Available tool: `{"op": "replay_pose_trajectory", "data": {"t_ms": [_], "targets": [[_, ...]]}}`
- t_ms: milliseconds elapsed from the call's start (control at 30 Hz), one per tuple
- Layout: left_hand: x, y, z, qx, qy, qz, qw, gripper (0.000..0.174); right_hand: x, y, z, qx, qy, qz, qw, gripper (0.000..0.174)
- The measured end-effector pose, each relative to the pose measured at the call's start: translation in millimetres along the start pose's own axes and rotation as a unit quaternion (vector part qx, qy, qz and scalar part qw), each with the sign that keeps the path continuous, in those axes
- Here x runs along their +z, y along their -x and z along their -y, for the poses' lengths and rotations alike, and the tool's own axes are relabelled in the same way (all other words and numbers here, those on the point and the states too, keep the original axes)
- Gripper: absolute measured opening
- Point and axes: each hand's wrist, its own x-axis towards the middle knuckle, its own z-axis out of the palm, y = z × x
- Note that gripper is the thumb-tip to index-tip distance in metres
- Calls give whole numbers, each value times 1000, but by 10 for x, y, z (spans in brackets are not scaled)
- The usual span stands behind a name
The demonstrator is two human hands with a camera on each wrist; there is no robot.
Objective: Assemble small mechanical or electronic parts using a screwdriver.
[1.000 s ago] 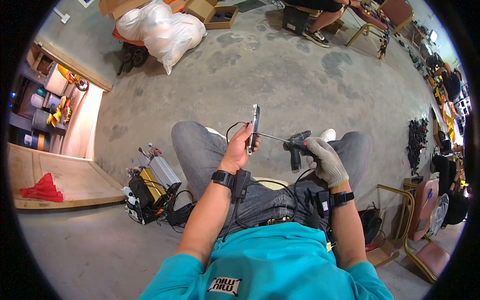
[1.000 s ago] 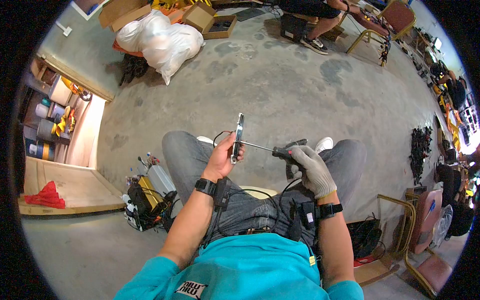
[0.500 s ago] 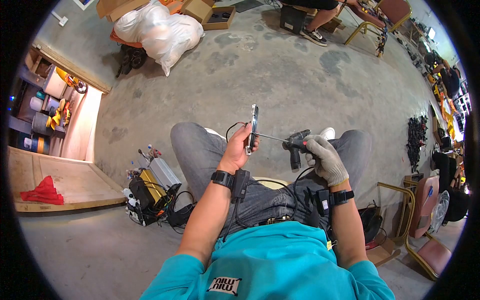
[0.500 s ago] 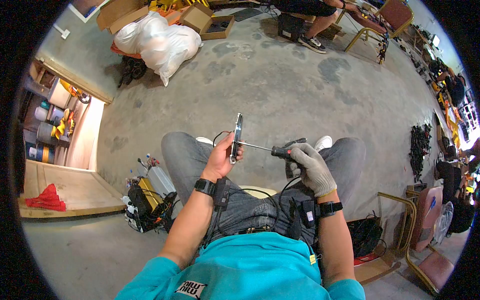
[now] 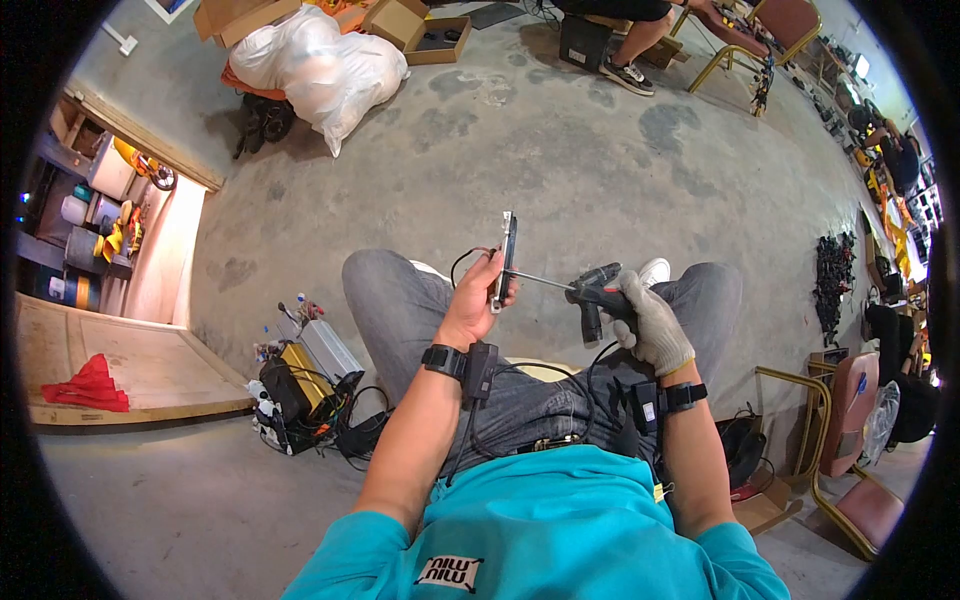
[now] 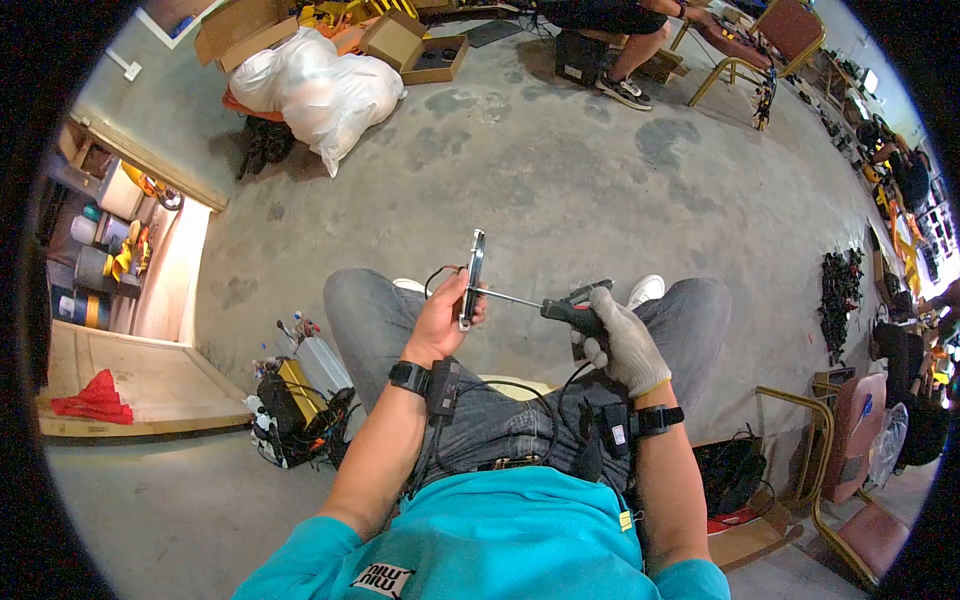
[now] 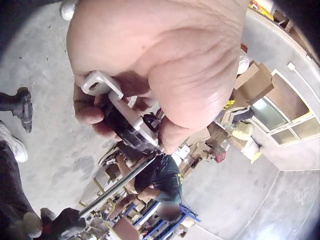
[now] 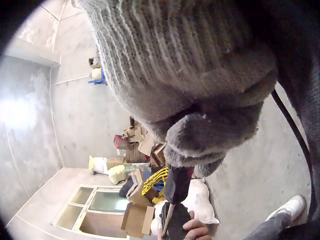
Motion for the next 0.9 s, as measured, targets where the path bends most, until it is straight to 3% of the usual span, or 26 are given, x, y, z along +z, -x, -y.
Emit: {"op": "replay_pose_trajectory", "data": {"t_ms": [67,167,233,367,433,567,633,767,833,900], "targets": [[-7,-2,-4,-4,-1,2,1000,20,-21,-28,-41,-3,-2,-4,1000,32],[-28,-15,6,-9,6,8,1000,21,-25,-63,-90,-77,-39,10,996,32],[-41,-22,14,-11,12,12,1000,22,-5,-35,-67,-121,17,0,992,31],[-30,-17,9,-11,7,8,1000,23,75,38,16,-69,1,-10,998,31],[-27,-14,7,-13,0,-4,1000,24,-82,-56,-71,13,-3,37,999,31],[-48,-24,19,-15,1,7,1000,25,-49,-77,-82,-71,-50,26,996,32],[-44,-32,19,-18,2,11,1000,25,32,-19,-33,-112,-21,-32,993,32],[-77,-48,33,-26,-12,12,1000,24,5,-34,-62,-92,-43,-31,994,31],[-81,-46,35,-29,-18,11,999,23,-130,-70,-91,13,1,25,1000,30],[-57,-30,24,-15,-8,-1,1000,24,-110,-69,-71,-31,-11,32,999,32]]}}
